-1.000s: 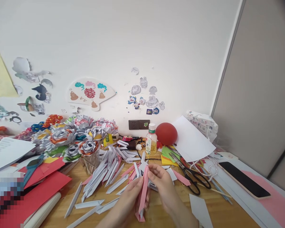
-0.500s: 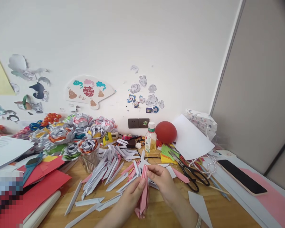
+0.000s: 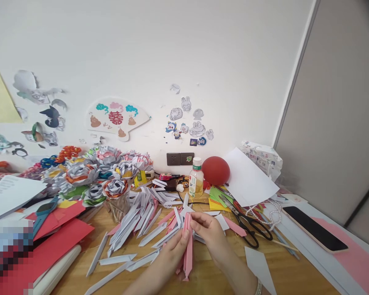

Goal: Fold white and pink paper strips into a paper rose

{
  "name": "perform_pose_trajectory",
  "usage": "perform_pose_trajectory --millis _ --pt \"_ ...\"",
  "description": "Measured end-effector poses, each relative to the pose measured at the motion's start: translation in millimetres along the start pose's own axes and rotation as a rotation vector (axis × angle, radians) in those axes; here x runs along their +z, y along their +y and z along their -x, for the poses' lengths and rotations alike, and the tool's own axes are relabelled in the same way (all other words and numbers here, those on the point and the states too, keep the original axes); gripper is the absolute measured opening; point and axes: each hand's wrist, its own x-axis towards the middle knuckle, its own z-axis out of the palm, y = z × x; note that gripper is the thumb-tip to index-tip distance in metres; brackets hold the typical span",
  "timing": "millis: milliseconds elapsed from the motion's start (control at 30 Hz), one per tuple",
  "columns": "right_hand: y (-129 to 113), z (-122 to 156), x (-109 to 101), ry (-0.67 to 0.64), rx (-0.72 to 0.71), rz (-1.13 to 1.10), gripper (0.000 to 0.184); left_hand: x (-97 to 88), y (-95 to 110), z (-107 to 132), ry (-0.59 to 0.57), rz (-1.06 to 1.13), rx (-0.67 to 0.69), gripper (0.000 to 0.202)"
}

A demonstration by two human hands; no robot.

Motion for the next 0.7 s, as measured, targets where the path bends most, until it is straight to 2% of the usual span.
perform_pose_trajectory --millis 133,300,367,500,600,700 --pt "-3.6 1.8 1.5 -0.005 0.007 -0.001 0.033 1.8 -0.3 0.0 -0.096 -0.030 0.028 0.042" --pt "-2.1 1.0 2.3 0.005 -0.016 -0.001 0.031 4.9 -4.2 -2.5 -0.154 -0.068 0.087 0.035" --pt "0.0 -0.4 2.1 0.036 -0.050 0.022 0.030 4.8 -8.3 -4.6 -0.115 -0.082 0.085 0.034" --pt "1.1 0.3 4.6 0.057 -0.125 0.196 0.023 0.3 -18.5 -9.2 0.098 -0.207 0.097 0.029" --pt "0.3 4.3 10.1 0.100 -0.139 0.370 0.020 -2.3 -22.2 -10.9 0.141 -0.322 0.077 0.026" --pt "3.6 7.3 15.5 0.163 -0.100 0.405 0.021 -0.5 -21.7 -10.7 0.145 -0.435 0.041 0.025"
